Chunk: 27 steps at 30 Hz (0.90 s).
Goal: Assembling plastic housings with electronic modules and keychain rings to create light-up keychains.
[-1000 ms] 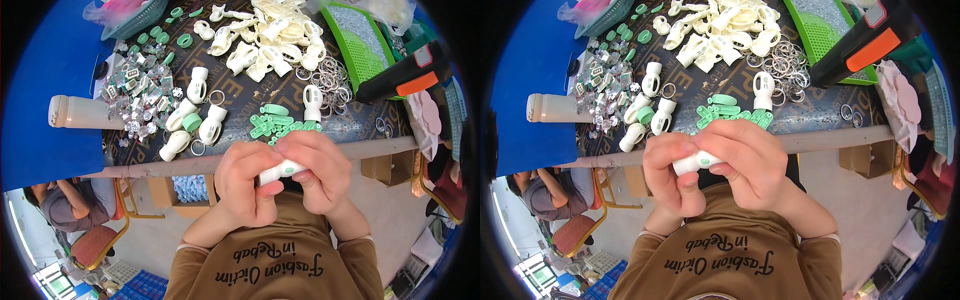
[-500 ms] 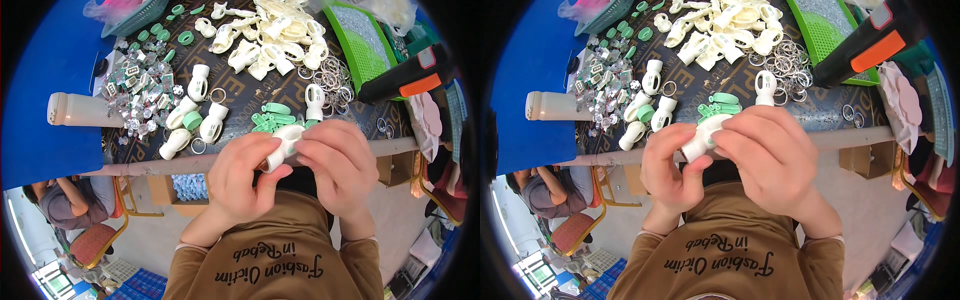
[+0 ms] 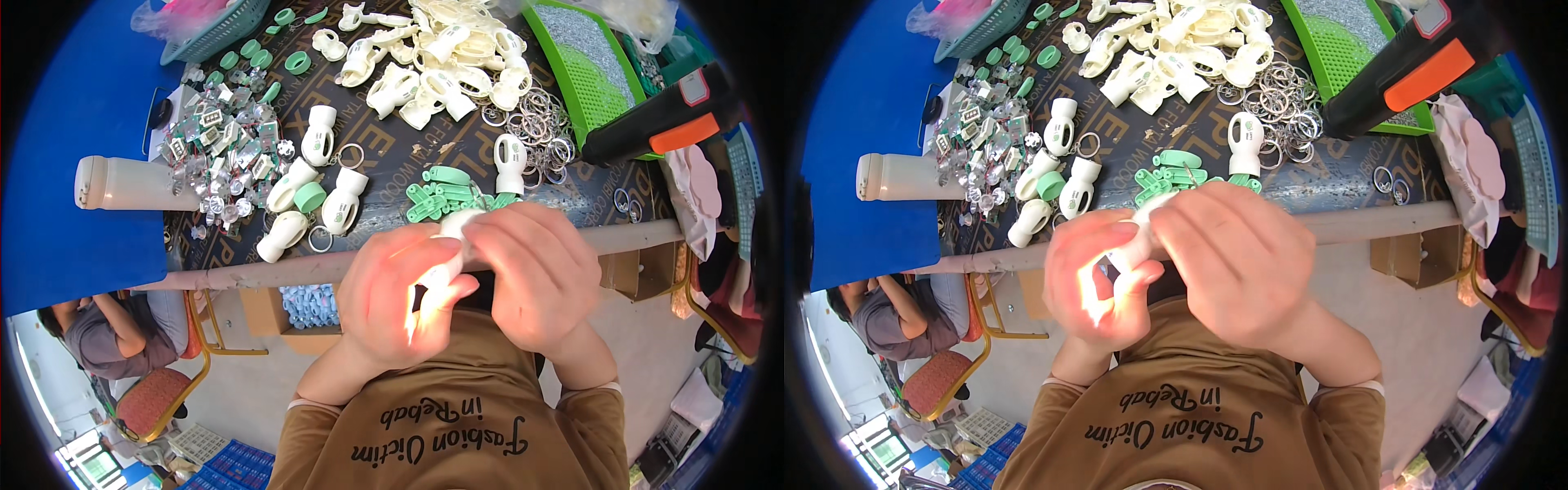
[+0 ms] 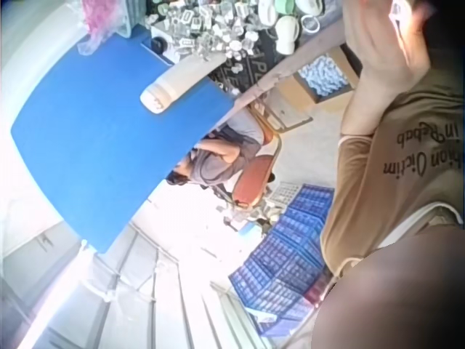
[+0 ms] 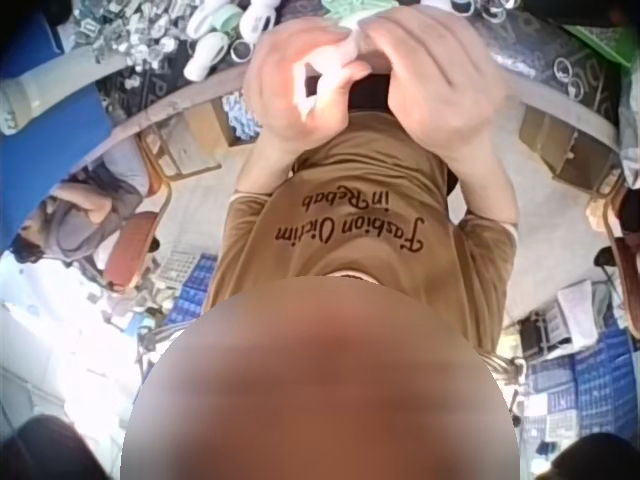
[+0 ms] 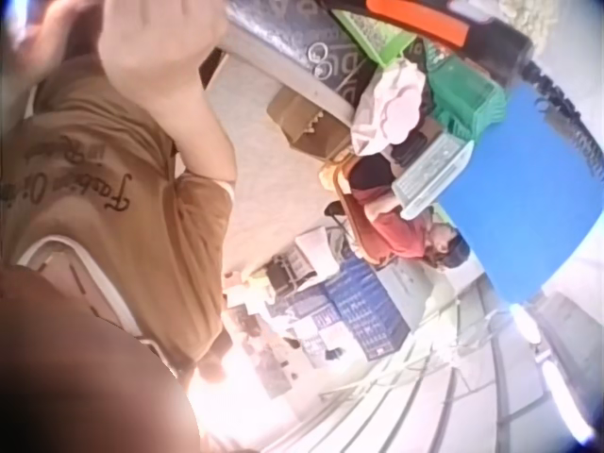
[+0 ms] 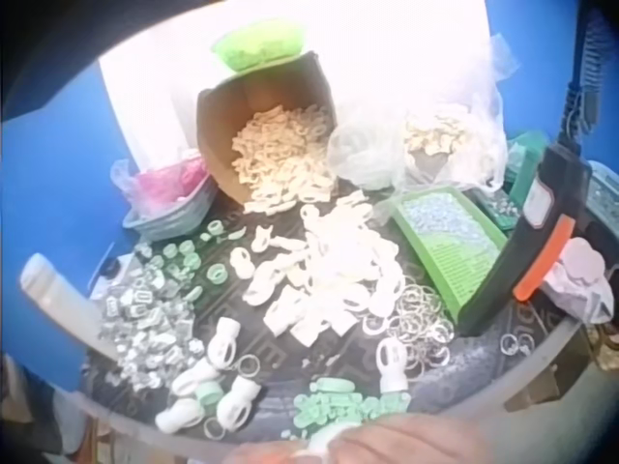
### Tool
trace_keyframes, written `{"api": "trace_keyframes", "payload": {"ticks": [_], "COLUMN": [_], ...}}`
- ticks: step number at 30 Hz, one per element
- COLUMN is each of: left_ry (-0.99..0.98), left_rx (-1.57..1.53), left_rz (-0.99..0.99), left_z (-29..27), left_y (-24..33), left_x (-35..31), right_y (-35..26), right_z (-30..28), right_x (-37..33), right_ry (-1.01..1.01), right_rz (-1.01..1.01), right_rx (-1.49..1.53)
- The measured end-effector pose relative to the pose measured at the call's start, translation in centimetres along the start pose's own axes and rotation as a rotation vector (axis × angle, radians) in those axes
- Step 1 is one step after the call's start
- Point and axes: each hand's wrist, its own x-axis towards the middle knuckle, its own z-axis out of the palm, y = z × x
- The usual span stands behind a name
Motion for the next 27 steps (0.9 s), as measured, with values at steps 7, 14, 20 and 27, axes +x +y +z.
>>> {"api": "trace_keyframes", "payload": {"ticks": [7,14,20,27], "left_ry": [-0.031,-0.029,-0.027,-0.085], "left_rx": [-0.219,-0.299,-0.246,-0.310], "left_rz": [-0.180,-0.224,-0.155,0.175], "left_z": [-0.9,-0.9,-1.0,-0.4], "left_y": [-0.3,-0.1,-0.1,-2.3], "left_x": [0.0,-0.1,-0.1,-1.3], "right_y": [1.4,0.6,1.6,1.3], "right_z": [-1.0,-0.3,-0.3,-1.2], "right_x": [0.2,-0.4,-0.8,-2.0], "right_ry": [-0.125,-0.046,-0.095,-0.357], "right_rz": [0.237,0.111,0.038,0.809], "right_rx": [0.421,0.424,0.459,1.354]}}
